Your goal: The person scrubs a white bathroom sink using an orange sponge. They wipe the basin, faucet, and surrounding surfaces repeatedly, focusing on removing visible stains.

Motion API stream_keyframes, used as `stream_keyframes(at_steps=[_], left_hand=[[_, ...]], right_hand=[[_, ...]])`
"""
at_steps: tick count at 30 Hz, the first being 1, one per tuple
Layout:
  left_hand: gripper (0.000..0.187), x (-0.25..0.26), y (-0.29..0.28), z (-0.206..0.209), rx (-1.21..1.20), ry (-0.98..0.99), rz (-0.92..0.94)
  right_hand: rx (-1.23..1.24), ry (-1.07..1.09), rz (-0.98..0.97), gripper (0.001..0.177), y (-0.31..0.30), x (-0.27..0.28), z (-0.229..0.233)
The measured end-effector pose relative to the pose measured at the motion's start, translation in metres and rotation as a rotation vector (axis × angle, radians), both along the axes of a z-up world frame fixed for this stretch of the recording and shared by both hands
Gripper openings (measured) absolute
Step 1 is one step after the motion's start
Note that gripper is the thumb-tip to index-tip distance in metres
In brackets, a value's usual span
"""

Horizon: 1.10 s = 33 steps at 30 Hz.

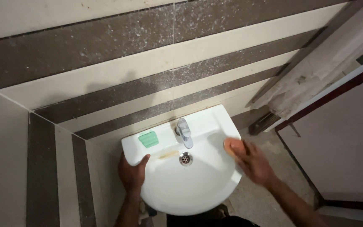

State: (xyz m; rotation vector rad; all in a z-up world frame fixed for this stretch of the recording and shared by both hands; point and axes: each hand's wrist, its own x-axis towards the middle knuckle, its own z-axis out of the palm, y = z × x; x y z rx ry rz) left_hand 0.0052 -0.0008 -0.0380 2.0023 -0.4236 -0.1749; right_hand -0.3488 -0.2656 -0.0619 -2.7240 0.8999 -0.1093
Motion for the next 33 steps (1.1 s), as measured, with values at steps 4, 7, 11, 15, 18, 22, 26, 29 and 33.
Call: stream_keyframes(at_steps=[4,7,11,15,18,22,26,29,33], left_hand=[[0.062,-0.002,-0.001,-0.004,-0.025,0.039,0.016],[0.067,-0.001,0.0,-0.003,0.048,0.043,0.042],[0.066,0.0,0.0,-0.005,0.062,0.025,0.029],[0.067,0.002,-0.001,-0.007,0.079,0.003,0.029],[0.062,0.003,0.0,-0.009,0.065,0.03,0.008],[0.063,0.0,0.001,-0.009,0.062,-0.048,0.01],[0.062,-0.001,-0.001,-0.005,0.119,0.035,0.017],[0.061,0.001,-0.001,-0.002,0.091,0.056,0.008],[0.06,0.001,-0.001,-0.004,0.016,0.038,-0.014]], right_hand=[[-0.093,-0.188,-0.058,0.061,-0.049,0.035,-0.007],[-0.149,-0.142,-0.086,0.058,-0.053,0.046,-0.003],[0.116,-0.137,-0.079,0.06,0.0,0.015,0.014],[0.054,-0.131,0.118,0.055,0.034,-0.011,0.028],[0.097,-0.103,0.027,0.055,0.011,0.007,0.021],[-0.103,-0.261,-0.018,0.055,-0.034,0.035,0.01],[0.008,-0.22,0.011,0.057,-0.012,0.015,0.01],[0.063,-0.335,0.197,0.053,0.032,-0.016,0.011],[0.025,-0.146,0.072,0.051,0.034,-0.024,0.005]])
